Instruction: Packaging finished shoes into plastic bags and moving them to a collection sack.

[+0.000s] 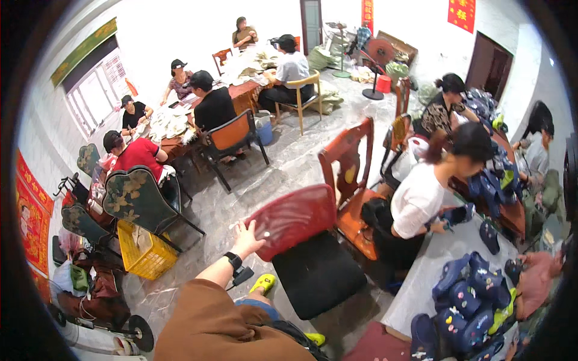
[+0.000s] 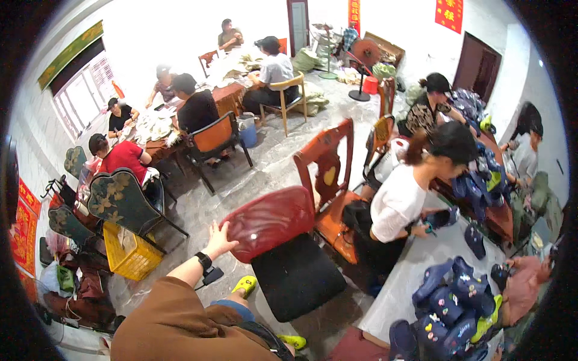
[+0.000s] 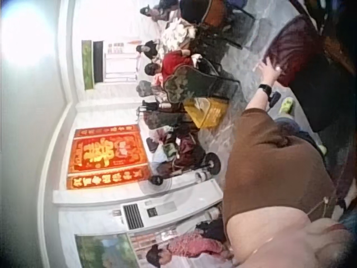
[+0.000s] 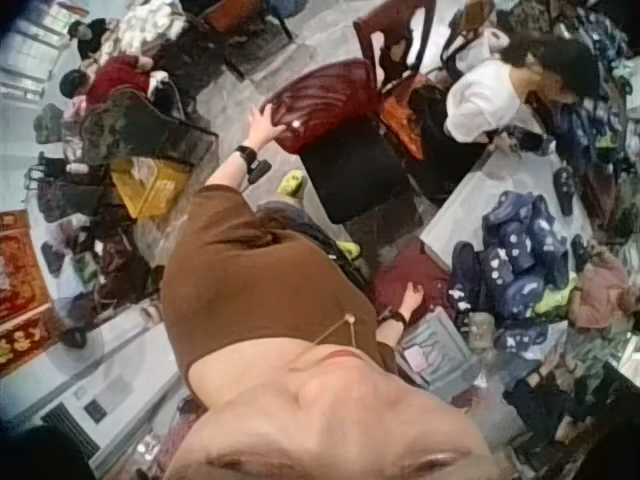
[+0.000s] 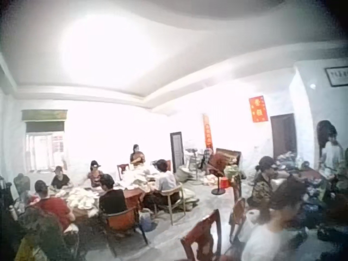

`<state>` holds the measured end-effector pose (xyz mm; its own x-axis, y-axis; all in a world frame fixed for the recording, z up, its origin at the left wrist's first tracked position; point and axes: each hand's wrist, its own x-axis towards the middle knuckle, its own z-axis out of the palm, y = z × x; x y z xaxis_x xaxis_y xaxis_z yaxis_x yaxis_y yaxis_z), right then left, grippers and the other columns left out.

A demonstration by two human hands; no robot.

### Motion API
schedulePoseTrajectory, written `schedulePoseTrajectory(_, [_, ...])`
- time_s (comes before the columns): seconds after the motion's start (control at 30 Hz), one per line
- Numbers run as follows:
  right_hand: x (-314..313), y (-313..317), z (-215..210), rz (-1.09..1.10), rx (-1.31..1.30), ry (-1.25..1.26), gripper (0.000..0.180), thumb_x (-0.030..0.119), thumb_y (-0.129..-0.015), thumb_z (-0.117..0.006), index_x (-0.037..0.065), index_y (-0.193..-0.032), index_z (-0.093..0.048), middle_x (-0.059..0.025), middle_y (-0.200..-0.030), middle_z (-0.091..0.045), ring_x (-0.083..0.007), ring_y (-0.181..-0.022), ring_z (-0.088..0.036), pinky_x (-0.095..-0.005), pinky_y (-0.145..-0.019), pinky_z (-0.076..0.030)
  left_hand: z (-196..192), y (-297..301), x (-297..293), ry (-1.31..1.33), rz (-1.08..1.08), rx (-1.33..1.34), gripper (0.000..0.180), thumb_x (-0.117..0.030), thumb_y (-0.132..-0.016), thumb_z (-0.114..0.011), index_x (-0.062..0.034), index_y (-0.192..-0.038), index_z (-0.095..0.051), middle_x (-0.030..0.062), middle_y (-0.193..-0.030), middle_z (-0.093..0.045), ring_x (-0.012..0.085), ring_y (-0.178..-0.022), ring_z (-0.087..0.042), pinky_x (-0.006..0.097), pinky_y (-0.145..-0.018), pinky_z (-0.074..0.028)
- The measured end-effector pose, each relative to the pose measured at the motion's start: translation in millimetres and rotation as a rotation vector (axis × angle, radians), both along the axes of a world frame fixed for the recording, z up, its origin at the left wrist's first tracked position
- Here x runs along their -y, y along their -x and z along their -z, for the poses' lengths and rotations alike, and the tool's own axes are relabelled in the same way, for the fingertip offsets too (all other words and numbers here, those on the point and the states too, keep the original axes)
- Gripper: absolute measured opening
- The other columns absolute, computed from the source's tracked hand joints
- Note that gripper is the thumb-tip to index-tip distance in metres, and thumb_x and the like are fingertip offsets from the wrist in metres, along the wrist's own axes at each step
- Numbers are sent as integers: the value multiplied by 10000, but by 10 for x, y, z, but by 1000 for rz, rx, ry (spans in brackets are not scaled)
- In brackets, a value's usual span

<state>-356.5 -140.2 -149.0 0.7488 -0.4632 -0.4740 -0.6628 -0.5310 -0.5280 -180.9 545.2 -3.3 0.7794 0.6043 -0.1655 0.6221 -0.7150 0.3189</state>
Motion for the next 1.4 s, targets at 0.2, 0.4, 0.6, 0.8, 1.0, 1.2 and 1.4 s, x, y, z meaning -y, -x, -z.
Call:
schedulePoseTrajectory(0.2, [-984,-529,475,-61,232,-181,400,160,-886,-742,-65,-1194,-621,-183,-1150,-674,-260,-987,-659,-361,-845,-546,345,-364,-981,160,199,-44,968,-553,-715,-767,-160,-1503,-366,372,-1541,-216,575,-1422,-185,639,-1124,-276])
schedulePoseTrajectory(0.4, [-3244,-1365,-95,166,183,-544,337,170,-917,-718,7,-1204,-648,-95,-1032,-695,-186,-845,-667,-304,-699,-552,-1301,-941,-1499,529,747,574,453,-360,-883,-718,-105,-1251,-652,220,-1390,-531,423,-1298,-480,498,-1095,-372])
schedulePoseTrajectory(0.6, [-4928,-2280,-895,-327,239,-505,493,190,-865,-761,-46,-1259,-585,-127,-1091,-682,-196,-989,-662,-304,-877,-528,-3214,-757,-2246,871,1343,1250,291,-228,-898,-696,-19,-1100,-690,140,-1134,-632,291,-977,-599,396,-876,-457])
schedulePoseTrajectory(0.8, [-6074,-2647,-1690,-442,427,-703,211,43,-925,-665,-22,-1126,-668,-61,-960,-720,-74,-838,-643,-205,-699,-498,-3628,-616,-2159,1335,1486,1460,391,-436,-981,-596,-90,-998,-777,26,-881,-631,194,-764,-503,288,-651,-419])
schedulePoseTrajectory(1.0, [-7119,-2799,-2437,-535,565,-586,197,-3,-895,-654,-7,-1090,-688,-81,-962,-729,-128,-863,-682,-244,-735,-514,-3446,-1048,-2520,1640,1461,1352,413,-422,-1011,-544,-68,-968,-753,43,-839,-585,193,-716,-493,285,-629,-411])
schedulePoseTrajectory(1.2, [-7812,-3173,-2276,-292,640,-480,148,14,-887,-667,-11,-1030,-698,-65,-899,-729,-106,-782,-649,-238,-684,-483,-3224,-1966,-3386,1965,1605,1211,473,-478,-982,-570,-37,-989,-741,60,-856,-603,206,-730,-499,303,-613,-391])
schedulePoseTrajectory(1.4, [-8773,-4003,-2518,-153,618,-455,125,17,-886,-671,-17,-1002,-704,-75,-894,-719,-116,-803,-661,-242,-713,-508,-3372,-3120,-4245,2113,1624,969,506,-495,-966,-579,-16,-981,-739,95,-871,-608,228,-696,-504,310,-594,-391])
